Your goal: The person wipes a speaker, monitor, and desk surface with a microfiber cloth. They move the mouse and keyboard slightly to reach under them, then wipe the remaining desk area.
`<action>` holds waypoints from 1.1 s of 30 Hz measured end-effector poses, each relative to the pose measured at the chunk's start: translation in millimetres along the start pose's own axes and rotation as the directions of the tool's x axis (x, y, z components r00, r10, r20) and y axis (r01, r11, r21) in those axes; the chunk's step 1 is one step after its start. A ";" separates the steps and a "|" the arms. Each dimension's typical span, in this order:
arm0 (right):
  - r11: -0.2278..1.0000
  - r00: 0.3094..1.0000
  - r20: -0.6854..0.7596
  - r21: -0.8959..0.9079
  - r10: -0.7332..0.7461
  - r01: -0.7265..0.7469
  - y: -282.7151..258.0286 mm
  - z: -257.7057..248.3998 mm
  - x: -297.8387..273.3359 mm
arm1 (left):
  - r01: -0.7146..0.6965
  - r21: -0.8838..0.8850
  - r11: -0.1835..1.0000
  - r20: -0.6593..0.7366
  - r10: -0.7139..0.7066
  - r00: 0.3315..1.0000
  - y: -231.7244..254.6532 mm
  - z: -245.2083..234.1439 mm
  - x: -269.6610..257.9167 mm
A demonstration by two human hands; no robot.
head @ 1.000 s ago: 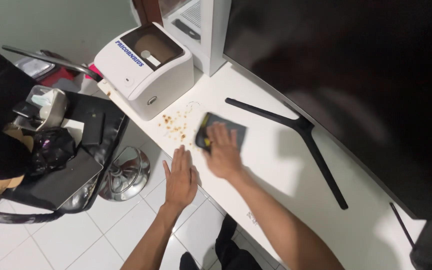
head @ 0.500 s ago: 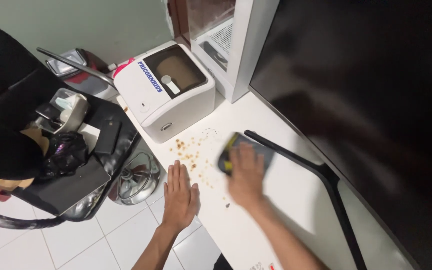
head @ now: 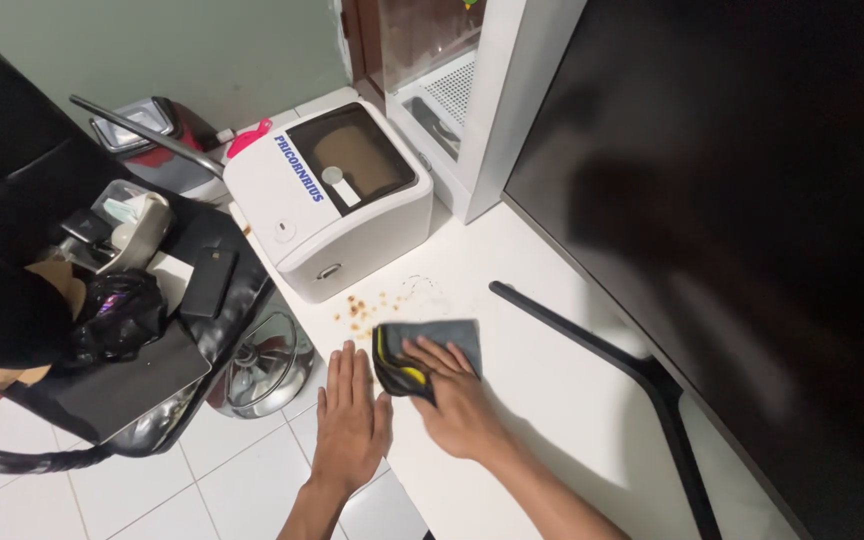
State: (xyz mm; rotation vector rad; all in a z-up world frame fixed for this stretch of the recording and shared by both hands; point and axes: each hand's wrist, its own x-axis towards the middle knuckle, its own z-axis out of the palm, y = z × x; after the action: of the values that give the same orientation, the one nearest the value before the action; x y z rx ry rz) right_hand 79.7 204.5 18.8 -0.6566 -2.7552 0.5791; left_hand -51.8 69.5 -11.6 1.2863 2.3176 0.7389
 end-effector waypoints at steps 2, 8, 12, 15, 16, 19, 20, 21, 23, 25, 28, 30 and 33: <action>0.881 0.902 0.113 0.194 0.417 -0.431 1.2 -38.0 0.7 | -0.001 -0.023 1.000 0.000 0.001 1.000 2.4 -2.4 -0.3; 0.913 0.853 -0.357 -0.002 0.381 -0.408 17.1 -117.4 -27.9 | 0.087 0.190 0.978 -0.026 -0.084 0.996 18.3 2.4 5.6; 0.725 0.874 -0.139 -0.506 0.466 -0.467 64.0 -111.2 -33.6 | 0.043 0.208 0.977 0.007 -0.045 0.999 62.4 -11.1 28.4; 0.792 0.854 -0.170 -0.321 0.491 -0.519 105.1 -92.2 -50.1 | -0.295 -0.063 0.953 -0.175 0.280 0.944 76.8 25.5 74.2; 0.792 0.855 -0.172 -0.323 0.490 -0.519 107.5 -93.4 -45.1 | -0.296 -0.064 0.953 -0.177 0.281 0.943 96.2 19.9 94.5; 0.802 0.848 -0.152 -0.277 0.508 -0.530 110.0 -101.9 -39.7 | -0.189 -0.079 0.979 0.026 0.192 0.981 148.5 14.1 145.5; 0.819 0.858 -0.154 -0.254 0.490 -0.514 110.4 -106.3 -37.2 | -0.148 -0.035 0.988 0.068 0.151 0.986 160.3 17.8 162.8; 0.837 0.867 -0.153 -0.225 0.475 -0.498 107.7 -108.0 -34.6 | -0.107 0.017 0.994 0.111 0.105 0.988 169.2 19.4 178.3; 0.859 0.872 -0.169 -0.165 0.459 -0.484 114.3 -110.2 -34.3 | -0.054 0.094 0.994 0.191 0.035 0.981 183.2 25.6 203.8; 0.877 0.876 -0.182 -0.106 0.447 -0.469 121.0 -115.0 -33.9 | -0.005 0.172 0.985 0.268 -0.042 0.962 193.8 32.3 222.2; 0.840 0.832 -0.125 0.031 0.541 -0.541 123.1 -119.7 -32.8 | 0.121 0.188 0.975 0.365 -0.184 0.913 192.2 41.9 235.5; 0.821 0.809 -0.138 0.075 0.571 -0.566 121.3 -120.6 -30.9 | 0.069 0.177 0.982 0.357 -0.130 0.925 181.3 49.8 244.2; 0.807 0.794 -0.152 0.054 0.588 -0.588 122.3 -119.0 -29.1 | -0.008 0.148 0.989 0.249 -0.029 0.968 165.5 53.8 248.9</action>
State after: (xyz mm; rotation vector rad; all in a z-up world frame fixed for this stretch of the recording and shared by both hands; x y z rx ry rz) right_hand 189.7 329.0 67.5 -1.5156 -2.3639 0.6110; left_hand -38.5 370.3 28.1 1.3433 2.2036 0.3802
